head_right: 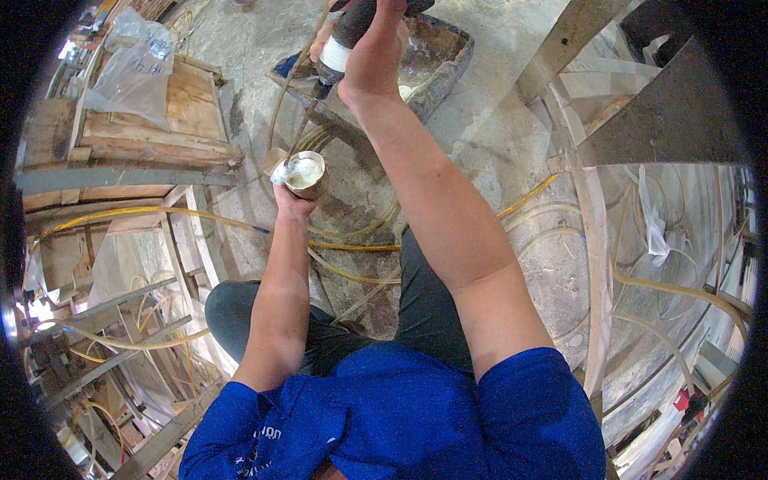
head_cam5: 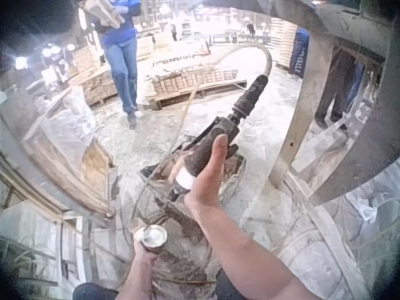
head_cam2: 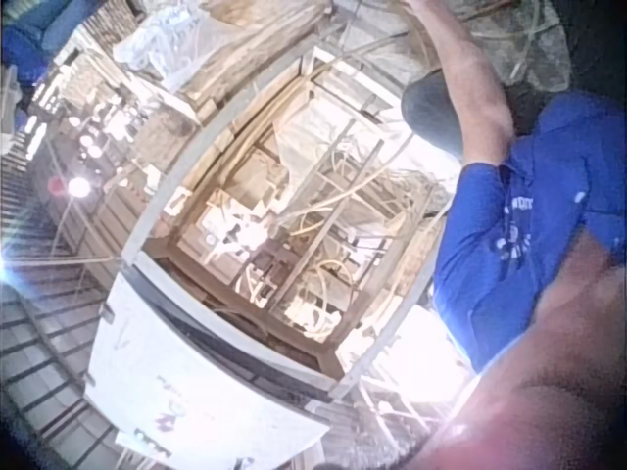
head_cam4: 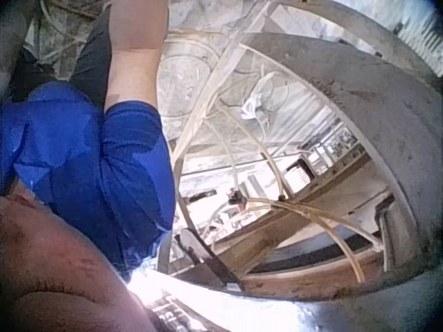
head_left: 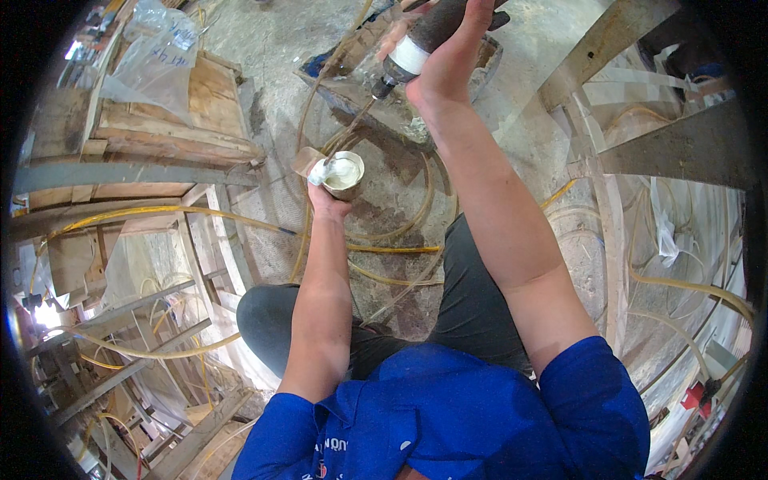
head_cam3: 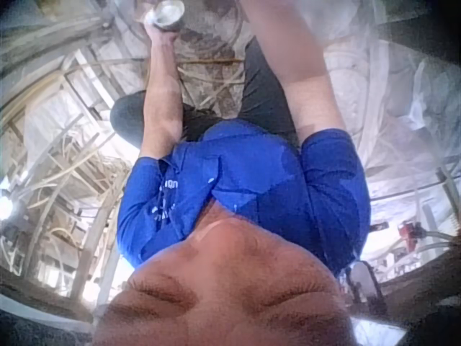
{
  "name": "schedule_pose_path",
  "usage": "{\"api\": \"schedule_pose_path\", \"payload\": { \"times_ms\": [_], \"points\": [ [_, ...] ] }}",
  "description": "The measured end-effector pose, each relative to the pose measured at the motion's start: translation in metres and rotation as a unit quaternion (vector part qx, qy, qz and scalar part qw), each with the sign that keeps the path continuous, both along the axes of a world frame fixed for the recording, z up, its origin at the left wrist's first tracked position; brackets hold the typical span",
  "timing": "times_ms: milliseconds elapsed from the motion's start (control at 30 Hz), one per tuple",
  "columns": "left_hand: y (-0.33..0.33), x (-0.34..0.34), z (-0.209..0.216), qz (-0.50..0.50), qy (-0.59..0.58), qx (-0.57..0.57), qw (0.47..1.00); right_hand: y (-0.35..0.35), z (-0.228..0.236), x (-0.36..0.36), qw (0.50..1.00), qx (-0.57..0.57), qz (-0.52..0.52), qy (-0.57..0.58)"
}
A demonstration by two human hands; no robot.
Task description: The person pours liquids from two large jugs into a small cup, then uses a drill with a mixing attachment to blend the contents. After mixing, the person places the cup on a workbench and handles wooden pieces.
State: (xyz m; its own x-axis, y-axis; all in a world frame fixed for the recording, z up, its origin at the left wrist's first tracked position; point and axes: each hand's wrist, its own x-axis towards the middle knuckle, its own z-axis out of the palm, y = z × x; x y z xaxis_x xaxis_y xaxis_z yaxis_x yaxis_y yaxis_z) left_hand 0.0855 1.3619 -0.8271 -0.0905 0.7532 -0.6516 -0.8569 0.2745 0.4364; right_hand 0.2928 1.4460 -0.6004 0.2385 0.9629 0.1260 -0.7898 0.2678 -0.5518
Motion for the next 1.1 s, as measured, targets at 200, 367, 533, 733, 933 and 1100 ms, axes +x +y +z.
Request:
{"api": "schedule_pose_path", "payload": {
  "times_ms": [200,367,533,733,933,1100],
  "points": [
    [0.002,0.02,0.019,0.025,0.039,-0.03,0.998,0.007,-0.008,0.007,0.996,-0.07,-0.016,0.045],
    [0.006,0.016,0.017,-0.017,0.087,-0.04,0.995,0.006,-0.006,-0.006,0.996,-0.051,-0.012,0.072],
    [0.004,0.026,0.014,-0.009,0.076,-0.088,0.993,0.018,-0.018,-0.002,0.974,-0.085,-0.202,0.058],
    [-0.014,-0.004,-0.006,0.082,0.085,-0.063,0.991,0.017,-0.021,0.006,0.986,-0.051,-0.155,0.032],
    [-0.015,-0.035,-0.003,0.28,0.18,-0.121,0.935,0.021,-0.027,0.0,0.985,0.066,-0.121,-0.108],
    [-0.013,-0.05,0.052,0.353,0.161,-0.08,0.918,0.02,-0.017,-0.014,0.962,0.13,-0.088,-0.223]
  ]
}}
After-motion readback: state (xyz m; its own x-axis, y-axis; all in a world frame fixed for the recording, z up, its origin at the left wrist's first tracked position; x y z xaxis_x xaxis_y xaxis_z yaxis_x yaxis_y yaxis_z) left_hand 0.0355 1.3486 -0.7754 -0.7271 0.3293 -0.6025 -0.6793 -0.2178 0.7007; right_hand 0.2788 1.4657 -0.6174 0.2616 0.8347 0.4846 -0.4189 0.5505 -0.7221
